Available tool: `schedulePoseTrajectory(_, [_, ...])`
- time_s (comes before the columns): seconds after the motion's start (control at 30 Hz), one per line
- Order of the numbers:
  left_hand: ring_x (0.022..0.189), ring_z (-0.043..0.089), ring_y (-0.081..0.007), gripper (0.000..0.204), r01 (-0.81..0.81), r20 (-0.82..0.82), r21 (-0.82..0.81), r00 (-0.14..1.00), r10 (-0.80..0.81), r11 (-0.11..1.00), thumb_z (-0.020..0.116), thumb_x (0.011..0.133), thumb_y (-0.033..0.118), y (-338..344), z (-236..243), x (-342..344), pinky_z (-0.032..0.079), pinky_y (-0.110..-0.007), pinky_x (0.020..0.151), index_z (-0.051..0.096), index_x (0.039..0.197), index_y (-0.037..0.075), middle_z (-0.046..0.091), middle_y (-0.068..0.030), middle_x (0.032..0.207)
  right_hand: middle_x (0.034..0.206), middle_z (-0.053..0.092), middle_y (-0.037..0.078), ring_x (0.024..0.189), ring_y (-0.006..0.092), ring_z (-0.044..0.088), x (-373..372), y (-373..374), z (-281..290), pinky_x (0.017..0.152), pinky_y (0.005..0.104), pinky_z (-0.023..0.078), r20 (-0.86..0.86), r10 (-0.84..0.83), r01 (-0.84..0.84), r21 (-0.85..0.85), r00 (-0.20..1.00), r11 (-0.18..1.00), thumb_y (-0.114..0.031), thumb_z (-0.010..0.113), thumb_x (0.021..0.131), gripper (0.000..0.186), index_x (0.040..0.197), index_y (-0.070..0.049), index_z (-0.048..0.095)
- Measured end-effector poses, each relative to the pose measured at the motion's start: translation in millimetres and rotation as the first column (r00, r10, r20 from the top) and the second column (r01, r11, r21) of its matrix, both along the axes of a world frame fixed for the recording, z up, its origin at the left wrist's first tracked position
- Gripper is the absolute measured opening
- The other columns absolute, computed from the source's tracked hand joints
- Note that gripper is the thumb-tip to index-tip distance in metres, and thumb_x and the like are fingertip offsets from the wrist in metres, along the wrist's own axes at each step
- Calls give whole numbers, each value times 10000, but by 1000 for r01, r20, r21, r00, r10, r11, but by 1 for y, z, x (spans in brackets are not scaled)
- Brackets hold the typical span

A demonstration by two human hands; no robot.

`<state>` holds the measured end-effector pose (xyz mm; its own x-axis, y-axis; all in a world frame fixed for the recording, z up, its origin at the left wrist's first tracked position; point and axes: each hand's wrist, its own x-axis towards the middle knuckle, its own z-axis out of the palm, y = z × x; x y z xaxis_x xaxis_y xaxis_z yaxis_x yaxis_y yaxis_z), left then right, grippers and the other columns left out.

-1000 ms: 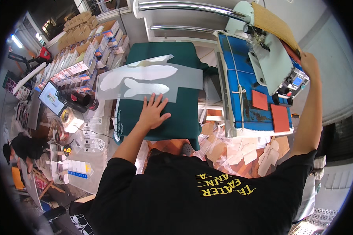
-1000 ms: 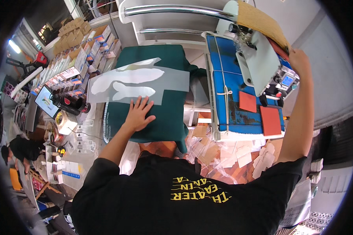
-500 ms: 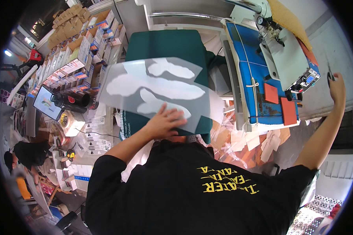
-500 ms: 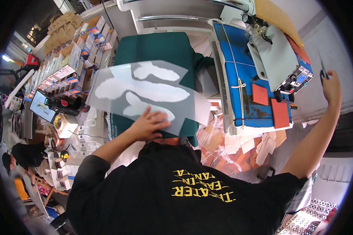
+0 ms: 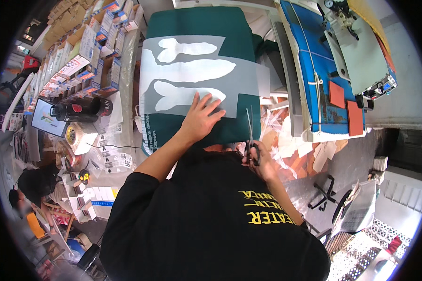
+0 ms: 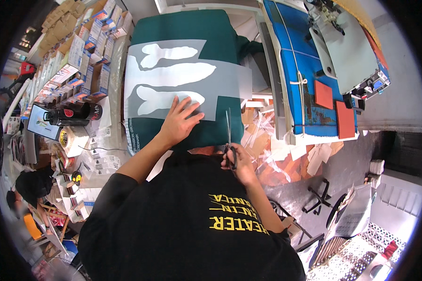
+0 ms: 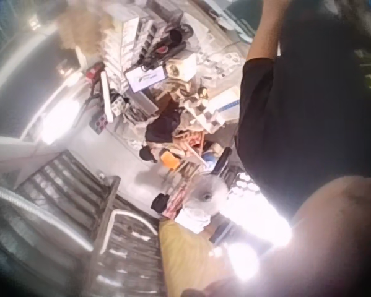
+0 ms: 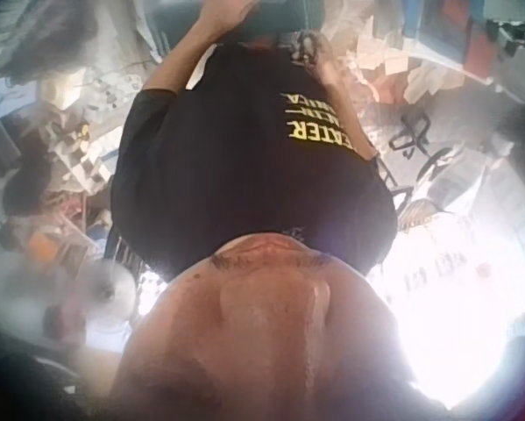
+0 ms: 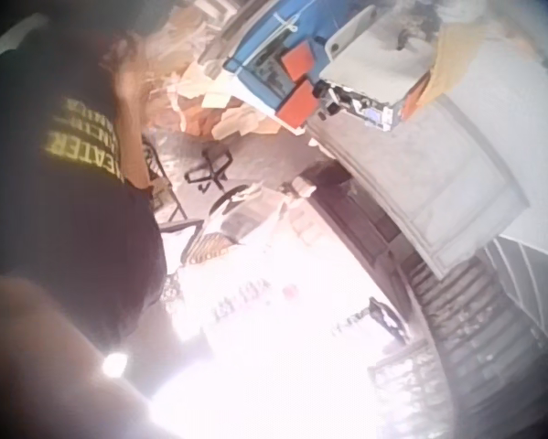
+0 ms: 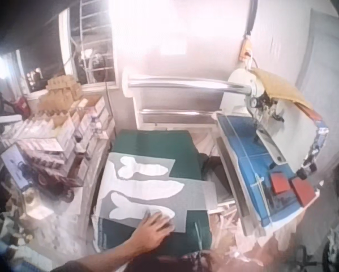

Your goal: The person prepares and aligns a shirt on a heat press, adjusts the control panel, and سپس cuts a graphic design from a sheet using scissors before placing it on a different shirt.

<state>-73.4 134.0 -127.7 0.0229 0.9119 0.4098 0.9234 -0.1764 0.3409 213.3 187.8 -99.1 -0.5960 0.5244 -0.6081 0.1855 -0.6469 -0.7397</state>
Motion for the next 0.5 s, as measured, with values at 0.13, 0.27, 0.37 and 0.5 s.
schedulePoseTrajectory(0.13, [1247, 515, -362, 208, -62, 86, 113, 995, 53, 992, 741, 779, 110, 7, -2, 10, 330, -646, 1095, 734, 984, 141, 639, -37, 1222, 982, 616, 69, 823, 153, 637, -6, -9, -12, 759, 316, 557, -4, 64, -64, 93, 998, 994, -271, 588, 1008, 433, 1348, -47, 438])
schedulePoseTrajectory(0.27, [1229, 539, -362, 220, -71, 110, 147, 992, 55, 987, 728, 777, 48, 18, -1, 11, 351, -631, 1088, 733, 981, 130, 660, -21, 1190, 966, 604, 59, 819, 150, 627, -24, -14, -8, 754, 321, 558, 14, 103, -104, 116, 995, 988, -275, 593, 1006, 450, 1354, -41, 429])
schedulePoseTrajectory(0.37, [1234, 530, -366, 208, -55, 89, 131, 995, 43, 990, 725, 774, 53, 18, -7, 16, 346, -648, 1082, 731, 973, 115, 663, -25, 1166, 889, 593, 50, 743, 123, 605, -50, -17, -3, 636, 291, 567, 83, 27, -39, 152, 996, 988, -280, 621, 990, 479, 1354, -32, 432])
schedulePoseTrajectory(0.5, [1248, 509, -361, 186, -45, 68, 121, 997, 37, 992, 717, 786, 85, 20, -7, 17, 330, -680, 1073, 725, 971, 106, 660, -25, 1145, 823, 583, 37, 678, 99, 584, -56, -16, -6, 530, 258, 541, 140, -7, -23, 208, 990, 978, -271, 636, 981, 486, 1344, -14, 441])
